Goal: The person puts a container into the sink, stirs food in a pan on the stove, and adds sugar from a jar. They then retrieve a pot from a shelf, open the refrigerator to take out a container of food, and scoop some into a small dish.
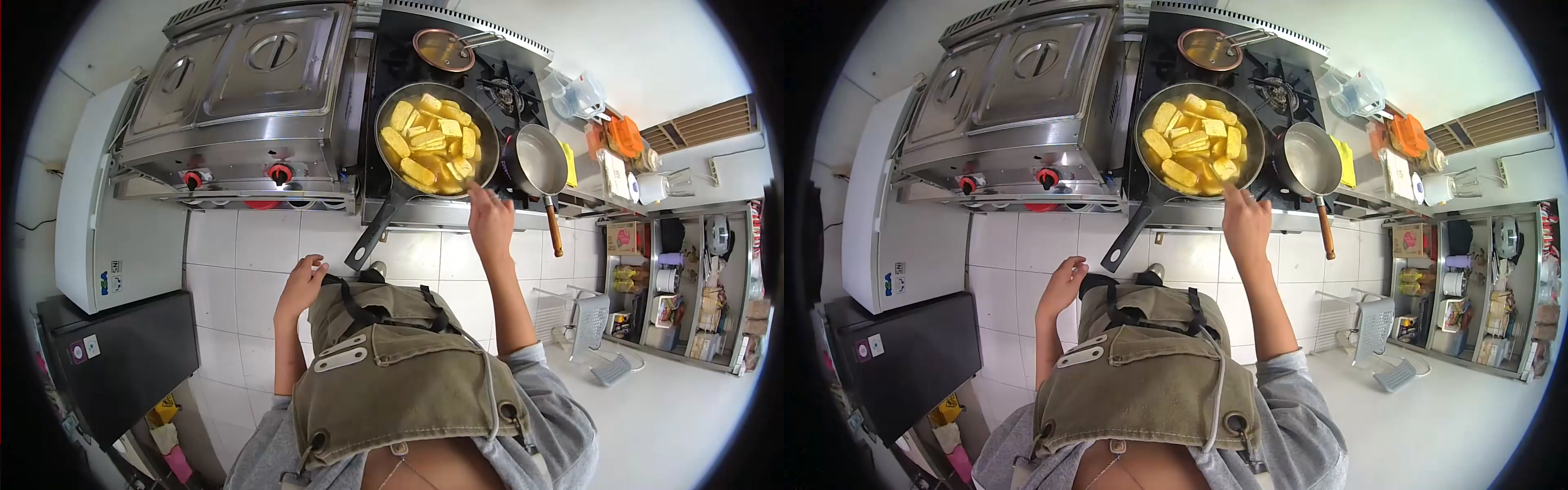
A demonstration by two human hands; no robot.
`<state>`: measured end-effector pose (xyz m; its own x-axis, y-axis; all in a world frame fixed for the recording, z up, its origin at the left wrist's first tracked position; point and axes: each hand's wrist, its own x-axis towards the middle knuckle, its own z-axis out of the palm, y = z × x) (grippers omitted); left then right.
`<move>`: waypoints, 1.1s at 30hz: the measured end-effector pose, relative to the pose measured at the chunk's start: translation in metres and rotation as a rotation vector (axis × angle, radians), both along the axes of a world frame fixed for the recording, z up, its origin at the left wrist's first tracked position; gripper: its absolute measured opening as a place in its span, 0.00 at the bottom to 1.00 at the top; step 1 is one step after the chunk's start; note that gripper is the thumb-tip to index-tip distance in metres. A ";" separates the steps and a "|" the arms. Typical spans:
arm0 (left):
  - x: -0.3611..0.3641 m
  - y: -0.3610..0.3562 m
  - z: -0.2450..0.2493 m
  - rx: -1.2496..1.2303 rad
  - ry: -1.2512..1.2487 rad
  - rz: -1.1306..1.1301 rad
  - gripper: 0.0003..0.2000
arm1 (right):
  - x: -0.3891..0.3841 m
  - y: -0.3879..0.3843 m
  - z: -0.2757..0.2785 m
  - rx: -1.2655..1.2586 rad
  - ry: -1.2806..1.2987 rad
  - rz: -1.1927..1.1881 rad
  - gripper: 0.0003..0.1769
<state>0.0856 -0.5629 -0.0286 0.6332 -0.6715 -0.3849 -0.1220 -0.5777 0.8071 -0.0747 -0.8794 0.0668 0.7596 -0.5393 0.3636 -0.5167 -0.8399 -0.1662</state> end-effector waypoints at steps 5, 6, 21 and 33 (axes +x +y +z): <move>-0.001 0.003 0.000 -0.006 -0.015 0.018 0.17 | 0.021 -0.022 -0.003 -0.076 0.008 -0.002 0.11; 0.000 0.004 -0.002 -0.005 -0.023 0.021 0.17 | 0.025 -0.026 -0.007 -0.158 -0.051 0.051 0.09; -0.006 0.012 -0.010 0.036 -0.056 0.027 0.17 | 0.012 -0.016 -0.004 -0.102 0.019 0.110 0.09; 0.006 0.002 -0.015 0.095 -0.136 -0.061 0.16 | 0.019 -0.015 0.005 -0.092 -0.100 -0.010 0.09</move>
